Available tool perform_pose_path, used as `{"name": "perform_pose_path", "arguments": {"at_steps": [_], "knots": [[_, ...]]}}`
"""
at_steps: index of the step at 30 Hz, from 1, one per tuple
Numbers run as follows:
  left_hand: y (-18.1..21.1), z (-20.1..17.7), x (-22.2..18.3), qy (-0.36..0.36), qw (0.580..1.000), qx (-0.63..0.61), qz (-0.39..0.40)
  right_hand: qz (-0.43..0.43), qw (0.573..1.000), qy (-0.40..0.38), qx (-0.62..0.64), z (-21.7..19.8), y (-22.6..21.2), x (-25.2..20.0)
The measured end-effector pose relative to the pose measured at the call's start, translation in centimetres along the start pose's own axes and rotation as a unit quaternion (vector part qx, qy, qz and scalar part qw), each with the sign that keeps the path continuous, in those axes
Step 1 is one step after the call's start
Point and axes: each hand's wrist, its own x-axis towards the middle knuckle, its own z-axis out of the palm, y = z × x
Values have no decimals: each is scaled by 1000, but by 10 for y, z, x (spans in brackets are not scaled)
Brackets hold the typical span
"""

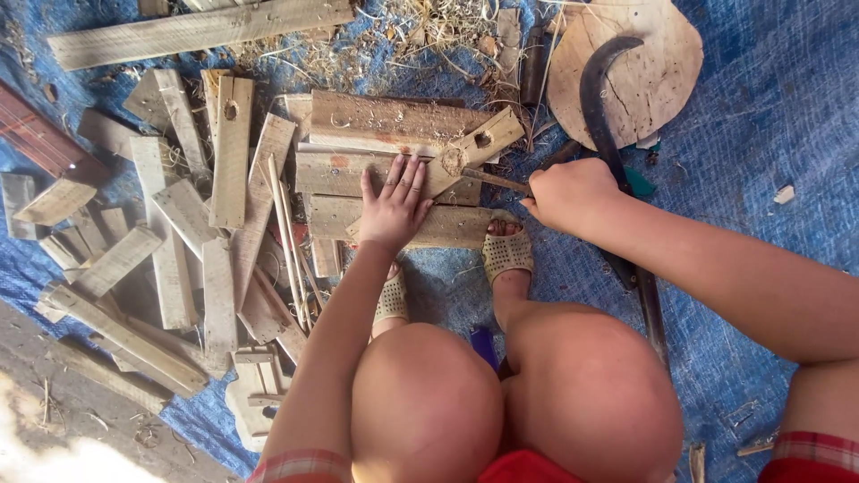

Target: The person is using a curved blade to shave thin layers off a wooden strip while sitting on a tarp.

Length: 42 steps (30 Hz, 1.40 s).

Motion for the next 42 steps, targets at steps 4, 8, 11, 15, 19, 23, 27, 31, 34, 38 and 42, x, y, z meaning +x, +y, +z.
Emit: {"name": "perform_pose_path", "arguments": {"at_steps": [4, 8, 11, 15, 19, 23, 27, 31, 34, 38, 42], "knots": [[1, -8, 2, -11, 1000, -4, 1, 24, 995, -50, 78, 8, -6, 2], [2, -7, 1, -6, 1000, -7, 5, 27, 995, -76, 51, 50, -15, 16], [4, -8, 1, -7, 1000, -5, 5, 14, 972, 204, -118, 118, -4, 27], [2, -9, 1, -1, 1000, -6, 8, -22, 960, 190, -206, 86, -8, 26], [2, -9, 1, 2, 1000, -7, 12, 17, 997, -38, 60, 33, -34, 13], [2, -9, 0, -7, 1000, -16, 6, 94, 923, -208, 309, 30, -22, 32], [0, -11, 2, -14, 999, -18, 22, 100, 913, -222, 327, 11, -27, 24], [1, -7, 2, -7, 1000, -13, 5, 67, 997, -21, -21, 103, -10, 38], [2, -7, 0, -6, 1000, -15, 3, 32, 992, 101, -72, 149, 18, 53], [1, -9, 1, 0, 1000, -20, 10, 55, 987, -120, 93, 23, -24, 18], [0, -8, 2, 25, 999, -16, 17, 115, 862, -254, 422, -10, -16, 16]]}}
